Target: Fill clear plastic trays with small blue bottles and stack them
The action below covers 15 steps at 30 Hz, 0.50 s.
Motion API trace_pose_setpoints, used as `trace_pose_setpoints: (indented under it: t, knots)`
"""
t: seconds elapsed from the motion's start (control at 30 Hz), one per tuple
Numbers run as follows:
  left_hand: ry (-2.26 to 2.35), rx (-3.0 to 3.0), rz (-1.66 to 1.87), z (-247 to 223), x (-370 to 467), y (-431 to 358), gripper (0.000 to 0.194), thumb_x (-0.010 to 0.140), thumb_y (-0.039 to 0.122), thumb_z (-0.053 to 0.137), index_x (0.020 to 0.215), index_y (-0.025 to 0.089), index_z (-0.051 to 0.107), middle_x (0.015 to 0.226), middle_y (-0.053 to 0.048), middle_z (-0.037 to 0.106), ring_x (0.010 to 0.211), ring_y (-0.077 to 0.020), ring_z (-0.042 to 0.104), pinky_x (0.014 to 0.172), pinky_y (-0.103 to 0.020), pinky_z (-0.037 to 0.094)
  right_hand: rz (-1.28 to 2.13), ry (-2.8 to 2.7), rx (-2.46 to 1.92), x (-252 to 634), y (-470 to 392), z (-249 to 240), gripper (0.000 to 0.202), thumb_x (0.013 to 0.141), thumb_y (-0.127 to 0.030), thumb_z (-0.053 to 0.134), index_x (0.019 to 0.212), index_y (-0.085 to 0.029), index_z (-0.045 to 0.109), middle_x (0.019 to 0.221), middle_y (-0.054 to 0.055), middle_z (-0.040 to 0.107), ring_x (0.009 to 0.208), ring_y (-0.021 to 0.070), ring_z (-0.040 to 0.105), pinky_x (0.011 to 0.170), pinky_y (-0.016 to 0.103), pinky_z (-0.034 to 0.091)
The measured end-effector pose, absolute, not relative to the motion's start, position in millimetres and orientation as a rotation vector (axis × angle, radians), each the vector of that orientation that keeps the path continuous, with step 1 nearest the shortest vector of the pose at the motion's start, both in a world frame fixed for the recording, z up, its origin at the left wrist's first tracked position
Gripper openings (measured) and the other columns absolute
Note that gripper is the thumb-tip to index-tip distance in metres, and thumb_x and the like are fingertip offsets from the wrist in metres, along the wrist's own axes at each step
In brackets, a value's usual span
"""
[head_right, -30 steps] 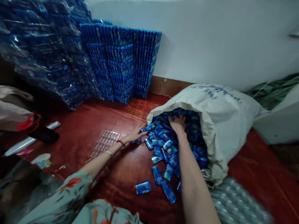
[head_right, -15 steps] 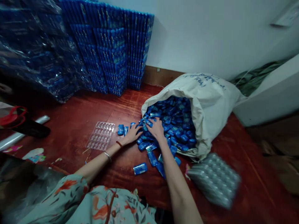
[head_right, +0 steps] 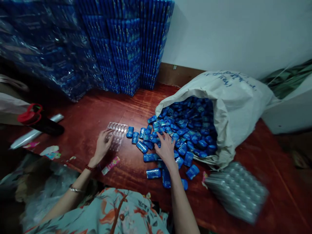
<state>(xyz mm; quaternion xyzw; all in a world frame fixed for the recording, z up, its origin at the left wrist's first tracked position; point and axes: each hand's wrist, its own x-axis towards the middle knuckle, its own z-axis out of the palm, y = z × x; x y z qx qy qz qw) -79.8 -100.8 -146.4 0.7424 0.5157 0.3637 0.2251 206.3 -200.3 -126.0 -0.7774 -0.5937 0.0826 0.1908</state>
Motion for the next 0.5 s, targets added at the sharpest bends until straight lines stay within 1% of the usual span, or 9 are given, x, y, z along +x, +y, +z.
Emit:
trace_pose_setpoints:
  t: [0.03, 0.1, 0.13, 0.17, 0.2, 0.27, 0.37, 0.43, 0.5]
  knots:
    - [1.502, 2.071, 0.969, -150.2, -88.9, -99.3, 0.032, 0.089, 0.031, 0.043, 0.116, 0.020, 0.056, 0.120, -0.010, 0.053, 0.113, -0.0239, 0.049, 0.102, -0.042, 0.039, 0.236, -1.690, -2.077, 199.2, -195.5, -122.9, 0.046, 0.083, -0.025, 0.051, 0.129, -0.022, 0.051, 0.134, 0.011, 0.046, 0.124, 0.0272, 0.041, 0.102, 0.050, 0.031]
    - [1.532, 2.209, 0.785, -158.5, -97.5, -102.2, 0.030, 0.088, 0.031, 0.044, 0.112, 0.020, 0.058, 0.119, -0.011, 0.054, 0.111, -0.0249, 0.050, 0.099, -0.043, 0.040, 0.299, -1.770, -1.855, 179.4, -178.4, -119.2, 0.035, 0.087, -0.024, 0.046, 0.120, -0.020, 0.058, 0.122, 0.009, 0.057, 0.115, 0.0209, 0.049, 0.100, 0.038, 0.037]
    - [1.512, 2.295, 0.679, -162.2, -97.8, -106.8, 0.028, 0.088, 0.031, 0.045, 0.109, 0.019, 0.059, 0.120, -0.011, 0.054, 0.112, -0.0257, 0.050, 0.099, -0.045, 0.040, 0.345, -1.824, -1.768, 167.9, -167.2, -118.9, 0.032, 0.089, -0.024, 0.044, 0.116, -0.020, 0.061, 0.116, 0.008, 0.060, 0.111, 0.0189, 0.052, 0.098, 0.034, 0.038]
    - [1.496, 2.371, 0.587, -165.3, -96.4, -113.0, 0.026, 0.088, 0.030, 0.046, 0.107, 0.019, 0.060, 0.122, -0.011, 0.054, 0.114, -0.0268, 0.049, 0.099, -0.047, 0.039, 0.388, -1.889, -1.711, 156.4, -155.0, -119.7, 0.030, 0.090, -0.024, 0.044, 0.113, -0.020, 0.063, 0.113, 0.008, 0.062, 0.109, 0.0183, 0.053, 0.098, 0.033, 0.039]
    - [1.498, 2.430, 0.522, -167.7, -94.6, -120.1, 0.025, 0.088, 0.030, 0.046, 0.106, 0.019, 0.060, 0.124, -0.012, 0.053, 0.117, -0.0280, 0.046, 0.100, -0.049, 0.038, 0.430, -1.966, -1.684, 145.6, -142.8, -121.6, 0.030, 0.089, -0.023, 0.045, 0.114, -0.020, 0.062, 0.115, 0.008, 0.062, 0.110, 0.0186, 0.053, 0.099, 0.034, 0.038]
    - [1.553, 2.492, 0.453, -170.2, -93.2, -134.7, 0.025, 0.089, 0.028, 0.045, 0.108, 0.018, 0.059, 0.130, -0.012, 0.049, 0.124, -0.0300, 0.041, 0.102, -0.054, 0.033, 0.518, -2.121, -1.684, 128.9, -120.8, -127.9, 0.036, 0.085, -0.020, 0.054, 0.120, -0.020, 0.058, 0.126, 0.010, 0.056, 0.118, 0.0217, 0.049, 0.102, 0.039, 0.035]
    - [1.647, 2.496, 0.387, -169.3, -104.5, -151.1, 0.026, 0.090, 0.026, 0.043, 0.111, 0.019, 0.057, 0.134, -0.012, 0.047, 0.128, -0.0305, 0.037, 0.103, -0.057, 0.030, 0.634, -2.262, -1.693, 120.2, -100.5, -140.6, 0.057, 0.075, -0.017, 0.065, 0.130, -0.020, 0.050, 0.141, 0.014, 0.041, 0.128, 0.0268, 0.039, 0.104, 0.044, 0.031]
    - [1.700, 2.468, 0.337, -167.4, -117.6, -159.5, 0.027, 0.090, 0.030, 0.045, 0.112, 0.020, 0.058, 0.135, -0.012, 0.047, 0.126, -0.0312, 0.040, 0.100, -0.056, 0.035, 0.660, -2.261, -1.668, 124.1, -96.3, -149.0, 0.064, 0.074, -0.019, 0.067, 0.134, -0.018, 0.044, 0.144, 0.017, 0.035, 0.131, 0.0267, 0.036, 0.105, 0.041, 0.031]
    - [1.732, 2.429, 0.297, -165.4, -127.7, -169.9, 0.032, 0.088, 0.036, 0.049, 0.115, 0.020, 0.057, 0.134, -0.013, 0.047, 0.122, -0.0324, 0.044, 0.095, -0.052, 0.041, 0.649, -2.171, -1.631, 132.9, -98.0, -156.1, 0.068, 0.076, -0.022, 0.065, 0.138, -0.016, 0.039, 0.145, 0.017, 0.033, 0.134, 0.0250, 0.032, 0.107, 0.039, 0.030]
